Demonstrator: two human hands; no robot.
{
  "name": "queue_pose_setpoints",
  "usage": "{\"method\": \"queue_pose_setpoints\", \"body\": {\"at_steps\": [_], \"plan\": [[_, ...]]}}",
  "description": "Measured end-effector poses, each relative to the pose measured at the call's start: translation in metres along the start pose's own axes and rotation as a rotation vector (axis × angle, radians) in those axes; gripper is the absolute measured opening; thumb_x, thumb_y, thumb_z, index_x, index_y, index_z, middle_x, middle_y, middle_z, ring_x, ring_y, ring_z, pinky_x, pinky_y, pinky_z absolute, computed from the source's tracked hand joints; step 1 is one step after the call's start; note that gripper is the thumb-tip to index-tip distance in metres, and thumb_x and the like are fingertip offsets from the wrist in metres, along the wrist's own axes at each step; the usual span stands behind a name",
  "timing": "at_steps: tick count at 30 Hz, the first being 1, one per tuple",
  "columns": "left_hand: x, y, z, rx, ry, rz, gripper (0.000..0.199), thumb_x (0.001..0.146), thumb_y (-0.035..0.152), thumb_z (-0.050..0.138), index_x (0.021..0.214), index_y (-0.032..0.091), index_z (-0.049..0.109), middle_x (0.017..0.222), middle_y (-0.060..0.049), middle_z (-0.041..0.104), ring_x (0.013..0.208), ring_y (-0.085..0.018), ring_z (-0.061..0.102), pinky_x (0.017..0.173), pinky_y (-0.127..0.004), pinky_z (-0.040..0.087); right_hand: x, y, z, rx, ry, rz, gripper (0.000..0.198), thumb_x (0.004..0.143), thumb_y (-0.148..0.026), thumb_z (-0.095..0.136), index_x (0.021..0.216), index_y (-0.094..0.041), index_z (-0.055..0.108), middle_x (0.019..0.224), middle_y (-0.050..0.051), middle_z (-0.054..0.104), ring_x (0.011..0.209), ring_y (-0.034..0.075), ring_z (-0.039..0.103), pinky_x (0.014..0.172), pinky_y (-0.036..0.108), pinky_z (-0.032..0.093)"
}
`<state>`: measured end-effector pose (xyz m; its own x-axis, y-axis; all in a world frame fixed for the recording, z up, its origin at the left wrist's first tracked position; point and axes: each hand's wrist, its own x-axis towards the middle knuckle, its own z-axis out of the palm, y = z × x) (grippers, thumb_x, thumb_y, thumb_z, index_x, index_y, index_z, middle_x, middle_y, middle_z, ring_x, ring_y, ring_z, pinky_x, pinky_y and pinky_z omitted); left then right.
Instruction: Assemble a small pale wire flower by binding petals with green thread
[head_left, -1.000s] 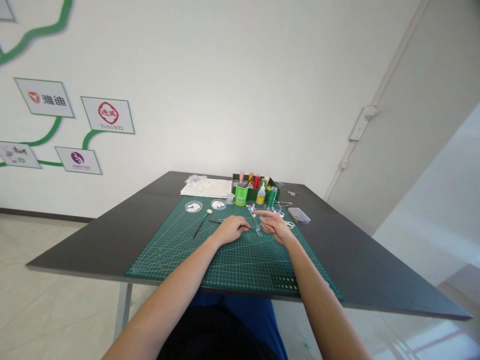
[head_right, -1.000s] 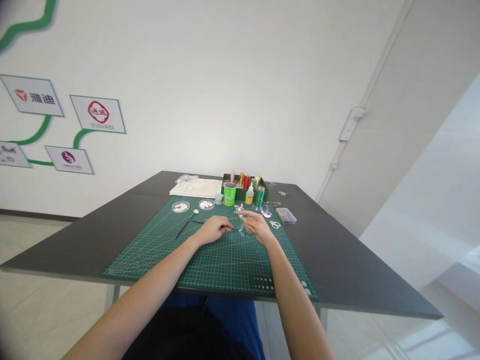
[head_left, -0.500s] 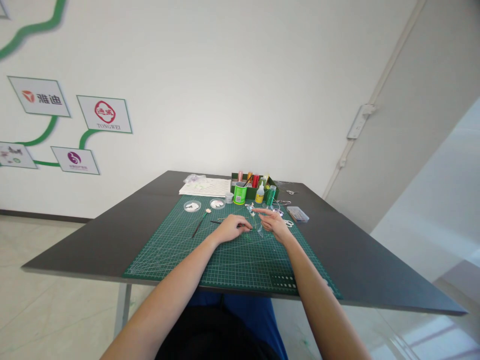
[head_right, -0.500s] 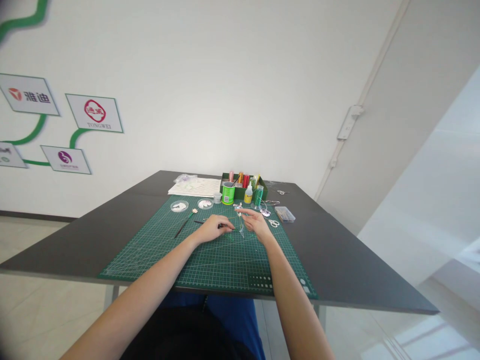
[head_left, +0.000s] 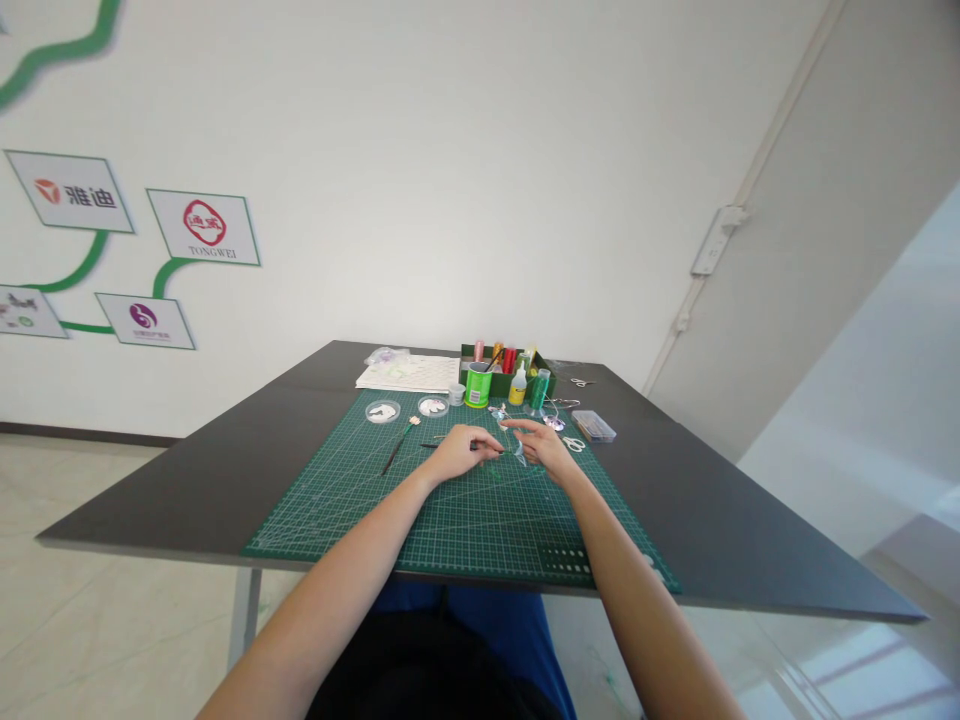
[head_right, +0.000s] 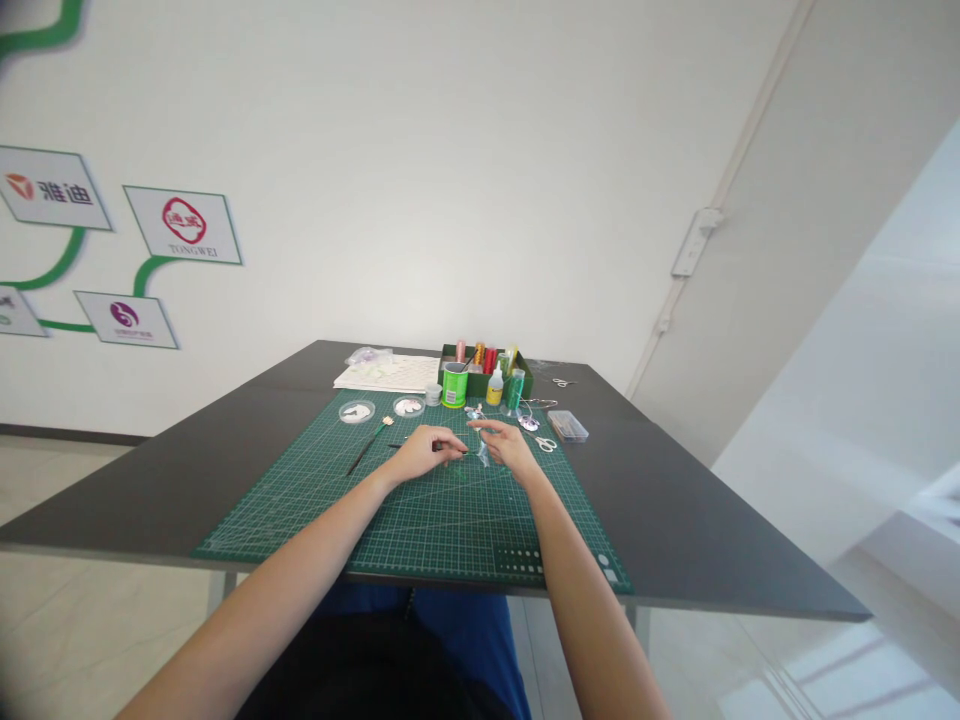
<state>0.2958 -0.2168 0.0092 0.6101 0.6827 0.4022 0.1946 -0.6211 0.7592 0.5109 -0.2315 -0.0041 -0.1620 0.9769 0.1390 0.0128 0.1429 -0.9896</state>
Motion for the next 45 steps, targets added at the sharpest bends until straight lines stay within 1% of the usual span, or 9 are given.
{"method": "queue_pose_setpoints", "body": {"at_steps": [8,14,19,23,28,35,40,45], "plan": [[0.0012,-0.0038,0.0018,-0.141,0.002,-0.051,0.009,0.079,0.019,0.073,0.085,0.013,0.075,0.066,-0.002,0.07,0.056,-0.012,0.061,0.062,-0.024,0.05,0.0007,0.0029,0.0001,-0.026,0.017,0.003,0.056,0.075,-0.048,0.072,0.116,-0.01,0.07,0.041,-0.013,0.023,0.04,0.006,0.015,0.043,0.024,0.007],[0.0015,-0.0057,0.0035,-0.272,-0.007,-0.032,0.021,0.076,0.023,0.077,0.09,0.013,0.065,0.067,0.001,0.065,0.057,-0.011,0.06,0.058,-0.022,0.05,-0.0005,0.0026,0.0015,-0.052,-0.002,0.005,0.058,0.076,-0.049,0.071,0.119,-0.01,0.069,0.04,-0.013,0.022,0.04,0.006,0.014,0.043,0.024,0.009],[0.0002,-0.0074,0.0046,-0.273,-0.044,-0.027,0.028,0.075,0.025,0.078,0.09,0.015,0.056,0.067,0.001,0.065,0.056,-0.012,0.061,0.057,-0.023,0.05,-0.0018,0.0021,0.0041,-0.071,-0.017,-0.034,0.062,0.076,-0.052,0.073,0.121,-0.01,0.069,0.044,-0.012,0.025,0.042,0.006,0.015,0.044,0.024,0.01],[-0.0005,-0.0087,0.006,-0.274,-0.08,-0.036,0.029,0.074,0.024,0.078,0.089,0.016,0.054,0.067,0.001,0.065,0.057,-0.012,0.062,0.057,-0.023,0.05,-0.0036,0.0003,0.0067,-0.066,-0.035,-0.074,0.059,0.077,-0.054,0.073,0.119,-0.011,0.07,0.047,-0.011,0.028,0.044,0.006,0.018,0.045,0.024,0.011],[-0.0002,-0.0085,0.0066,-0.3,-0.09,-0.048,0.027,0.073,0.022,0.077,0.087,0.016,0.055,0.067,0.001,0.064,0.059,-0.012,0.062,0.056,-0.023,0.051,-0.0034,0.0009,0.0068,-0.081,-0.039,-0.081,0.058,0.077,-0.053,0.072,0.117,-0.012,0.071,0.048,-0.011,0.028,0.044,0.006,0.019,0.044,0.024,0.012],[0.0,-0.0068,0.0047,-0.299,-0.062,-0.037,0.025,0.073,0.024,0.077,0.085,0.016,0.056,0.068,0.001,0.064,0.056,-0.011,0.06,0.056,-0.024,0.05,0.0,0.004,0.0052,-0.096,0.035,-0.034,0.055,0.075,-0.049,0.07,0.113,-0.009,0.071,0.043,-0.012,0.027,0.041,0.006,0.017,0.043,0.024,0.011],[0.0008,-0.0063,0.0022,-0.259,-0.045,-0.024,0.019,0.077,0.024,0.074,0.091,0.014,0.065,0.067,0.001,0.063,0.056,-0.011,0.058,0.057,-0.024,0.049,0.0003,0.0044,0.0052,-0.114,0.059,0.024,0.05,0.073,-0.044,0.066,0.108,-0.009,0.072,0.039,-0.012,0.027,0.039,0.006,0.018,0.043,0.024,0.011],[0.002,-0.0059,-0.0005,-0.186,0.007,-0.031,0.018,0.081,0.022,0.07,0.097,0.012,0.073,0.068,-0.001,0.066,0.056,-0.011,0.057,0.058,-0.023,0.047,0.0004,0.004,0.0056,-0.135,0.065,0.058,0.042,0.072,-0.038,0.065,0.104,-0.011,0.073,0.038,-0.012,0.028,0.039,0.006,0.018,0.043,0.025,0.01]]}}
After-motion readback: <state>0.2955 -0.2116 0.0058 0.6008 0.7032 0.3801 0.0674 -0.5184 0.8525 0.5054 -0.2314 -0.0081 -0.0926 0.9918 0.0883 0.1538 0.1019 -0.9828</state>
